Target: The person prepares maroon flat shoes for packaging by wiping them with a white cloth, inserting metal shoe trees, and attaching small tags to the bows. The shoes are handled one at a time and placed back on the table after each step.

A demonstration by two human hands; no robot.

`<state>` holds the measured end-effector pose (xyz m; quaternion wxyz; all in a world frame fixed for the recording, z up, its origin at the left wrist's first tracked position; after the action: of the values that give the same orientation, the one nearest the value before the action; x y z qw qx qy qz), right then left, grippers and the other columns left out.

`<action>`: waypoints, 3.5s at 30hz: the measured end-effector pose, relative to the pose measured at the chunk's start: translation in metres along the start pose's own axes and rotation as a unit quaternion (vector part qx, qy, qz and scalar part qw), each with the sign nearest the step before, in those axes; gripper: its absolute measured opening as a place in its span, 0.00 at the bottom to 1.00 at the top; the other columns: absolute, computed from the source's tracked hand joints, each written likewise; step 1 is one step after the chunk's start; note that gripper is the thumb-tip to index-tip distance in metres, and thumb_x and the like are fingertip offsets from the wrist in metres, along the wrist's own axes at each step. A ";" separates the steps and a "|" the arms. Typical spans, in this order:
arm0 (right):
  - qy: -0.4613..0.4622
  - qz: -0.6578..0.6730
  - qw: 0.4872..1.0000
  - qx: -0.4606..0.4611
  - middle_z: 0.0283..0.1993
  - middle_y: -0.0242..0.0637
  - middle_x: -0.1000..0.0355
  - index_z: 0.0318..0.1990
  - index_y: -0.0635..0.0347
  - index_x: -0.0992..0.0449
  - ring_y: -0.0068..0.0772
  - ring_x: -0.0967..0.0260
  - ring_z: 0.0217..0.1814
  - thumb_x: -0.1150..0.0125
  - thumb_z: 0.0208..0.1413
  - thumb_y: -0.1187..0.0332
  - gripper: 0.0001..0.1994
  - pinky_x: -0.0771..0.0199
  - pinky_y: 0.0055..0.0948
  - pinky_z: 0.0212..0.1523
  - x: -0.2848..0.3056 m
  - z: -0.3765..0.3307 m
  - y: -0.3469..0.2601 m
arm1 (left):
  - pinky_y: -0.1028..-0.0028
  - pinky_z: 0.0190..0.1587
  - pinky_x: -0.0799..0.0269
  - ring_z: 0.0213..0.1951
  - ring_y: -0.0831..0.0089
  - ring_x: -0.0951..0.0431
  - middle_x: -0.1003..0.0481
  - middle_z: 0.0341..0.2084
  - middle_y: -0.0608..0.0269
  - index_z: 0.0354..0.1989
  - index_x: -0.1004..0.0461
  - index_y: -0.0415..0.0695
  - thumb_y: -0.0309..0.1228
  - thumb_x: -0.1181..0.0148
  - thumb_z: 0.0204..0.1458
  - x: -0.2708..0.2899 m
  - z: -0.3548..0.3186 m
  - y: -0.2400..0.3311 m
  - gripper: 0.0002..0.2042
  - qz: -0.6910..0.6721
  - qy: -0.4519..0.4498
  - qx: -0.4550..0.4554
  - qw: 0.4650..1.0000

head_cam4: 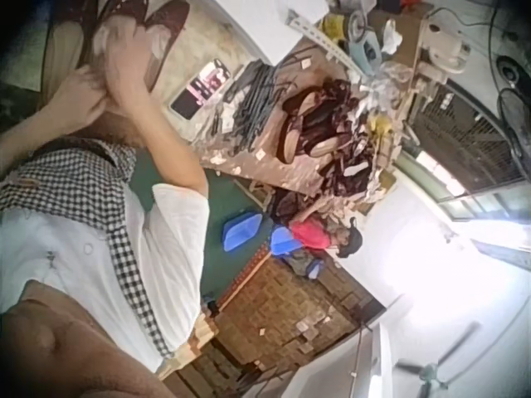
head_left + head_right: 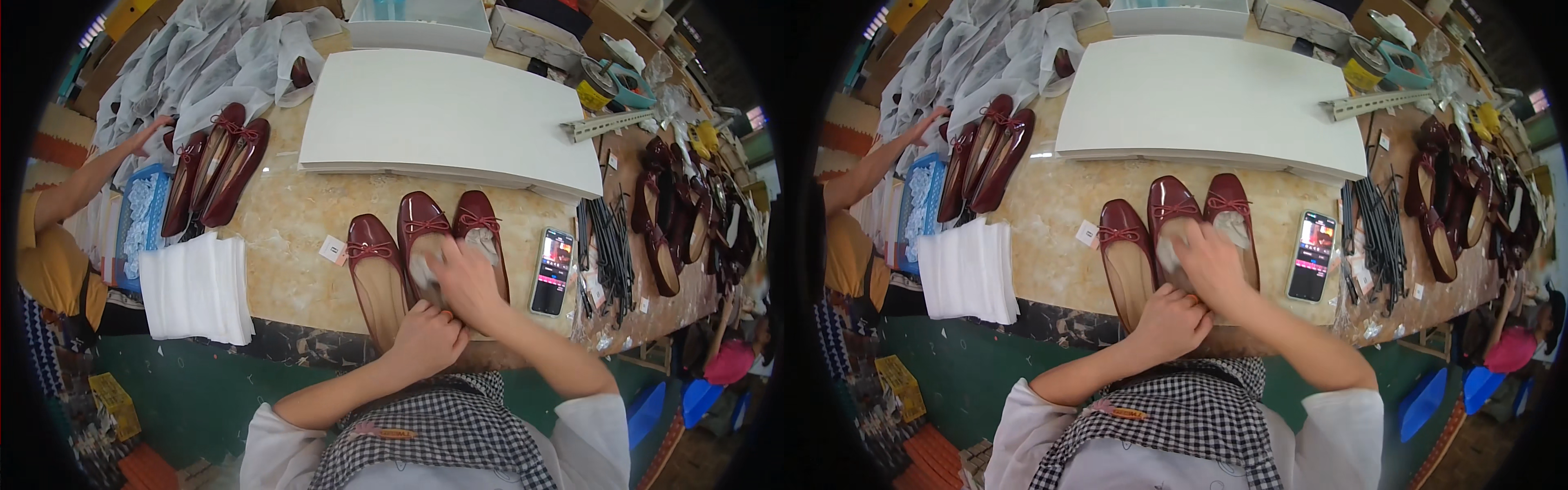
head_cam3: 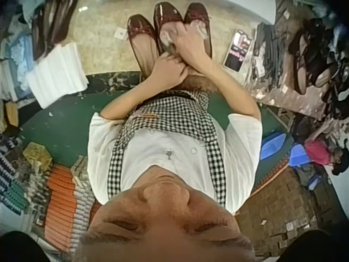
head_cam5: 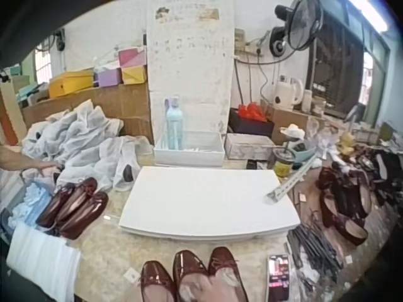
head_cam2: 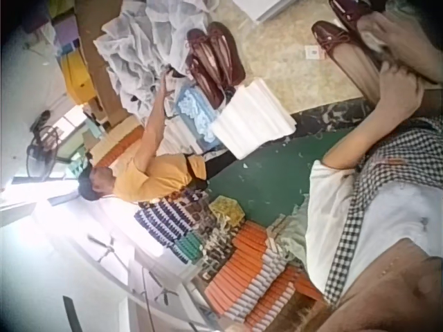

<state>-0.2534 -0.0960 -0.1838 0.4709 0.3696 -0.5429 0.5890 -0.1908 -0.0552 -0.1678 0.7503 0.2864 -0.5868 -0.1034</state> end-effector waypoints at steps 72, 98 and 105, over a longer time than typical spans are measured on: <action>0.116 0.294 0.948 0.031 0.51 0.42 0.31 0.53 0.63 0.30 0.46 0.32 0.52 0.39 0.49 0.68 0.22 0.29 0.38 0.51 0.026 0.030 -0.014 | 0.62 0.46 0.32 0.38 0.60 0.25 0.23 0.30 0.58 0.30 0.22 0.43 0.32 0.35 0.41 0.065 -0.062 -0.017 0.08 0.087 0.151 0.023 0.984; 0.041 -0.105 0.838 -0.534 0.29 0.45 0.24 0.38 0.57 0.20 0.53 0.26 0.35 0.42 0.52 0.61 0.12 0.28 0.47 0.36 0.168 -0.272 0.195 | 0.60 0.40 0.24 0.40 0.55 0.22 0.28 0.49 0.45 0.60 0.39 0.33 0.62 0.61 0.56 0.004 -0.012 -0.079 0.40 -0.808 0.117 0.182 0.548; 0.034 0.467 0.828 -0.307 0.16 0.31 0.29 0.49 0.64 0.23 0.15 0.34 0.16 0.41 0.57 0.71 0.13 0.36 0.19 0.19 0.111 -0.116 0.015 | 0.62 0.42 0.23 0.40 0.59 0.22 0.26 0.46 0.50 0.60 0.39 0.37 0.67 0.72 0.56 -0.004 -0.031 -0.127 0.43 -0.666 0.259 0.275 0.644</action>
<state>-0.2902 0.0358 -0.0992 0.2472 -0.1122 -0.7871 0.5539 -0.1401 -0.1472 -0.2455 0.4872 0.8079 -0.0212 -0.3309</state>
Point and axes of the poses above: each hand's wrist, its own z-axis towards the middle knuckle, its own x-axis out of the back of the hand, y = z × x, the point moved 9 cm from there along z, towards the middle knuckle
